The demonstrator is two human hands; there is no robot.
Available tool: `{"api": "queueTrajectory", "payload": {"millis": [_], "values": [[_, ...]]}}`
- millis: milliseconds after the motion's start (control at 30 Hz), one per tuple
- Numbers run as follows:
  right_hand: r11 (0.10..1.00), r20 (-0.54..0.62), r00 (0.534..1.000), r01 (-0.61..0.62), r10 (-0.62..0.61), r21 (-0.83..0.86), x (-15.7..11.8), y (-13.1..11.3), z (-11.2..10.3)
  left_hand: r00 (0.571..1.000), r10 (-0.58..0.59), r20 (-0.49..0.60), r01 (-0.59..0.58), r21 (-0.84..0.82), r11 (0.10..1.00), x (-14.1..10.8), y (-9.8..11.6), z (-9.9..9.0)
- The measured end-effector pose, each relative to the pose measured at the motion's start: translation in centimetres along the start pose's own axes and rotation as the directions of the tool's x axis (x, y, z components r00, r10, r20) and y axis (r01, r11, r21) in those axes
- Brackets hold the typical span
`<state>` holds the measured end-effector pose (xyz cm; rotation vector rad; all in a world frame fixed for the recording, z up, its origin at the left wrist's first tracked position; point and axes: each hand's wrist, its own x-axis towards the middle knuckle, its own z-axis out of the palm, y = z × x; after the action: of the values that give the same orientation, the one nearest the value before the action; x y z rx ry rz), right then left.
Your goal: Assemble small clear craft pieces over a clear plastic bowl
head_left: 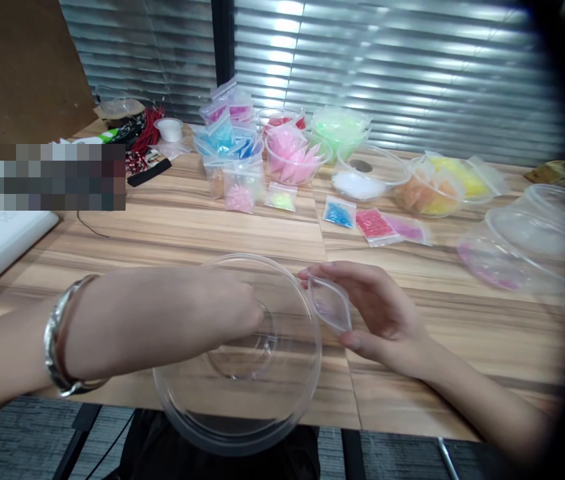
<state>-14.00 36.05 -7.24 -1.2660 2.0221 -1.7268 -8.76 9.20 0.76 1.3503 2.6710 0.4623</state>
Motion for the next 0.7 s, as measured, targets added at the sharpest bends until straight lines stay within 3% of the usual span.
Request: {"api": "queueTrajectory", "payload": {"millis": [100,200,333,567,700], "values": [[1.0,0.014,1.0,-0.011,0.011,-0.007,0.0,-0.1,-0.1,0.981,-0.03,0.19,0.043,-0.064,0.997,0.7,-0.3,-0.8],[1.0,0.021,1.0,-0.012,0.012,-0.013,0.0,-0.1,-0.1,0.972,0.087,0.22,-0.057,-0.139,0.989,1.9,-0.4,-1.8],[1.0,0.031,1.0,0.001,-0.001,-0.003,0.1,-0.2,-0.1,0.963,0.033,0.268,0.004,-0.135,0.991,3.1,-0.2,-2.7],[1.0,0.025,1.0,-0.007,0.007,-0.015,0.1,-0.2,-0.2,0.994,-0.026,0.102,0.043,-0.171,0.984,3.2,-0.4,-2.9],[1.0,0.023,0.999,0.026,-0.026,0.011,0.1,0.0,-0.2,0.995,0.001,-0.099,-0.02,-0.194,0.981,3.2,-0.9,-2.2]]}}
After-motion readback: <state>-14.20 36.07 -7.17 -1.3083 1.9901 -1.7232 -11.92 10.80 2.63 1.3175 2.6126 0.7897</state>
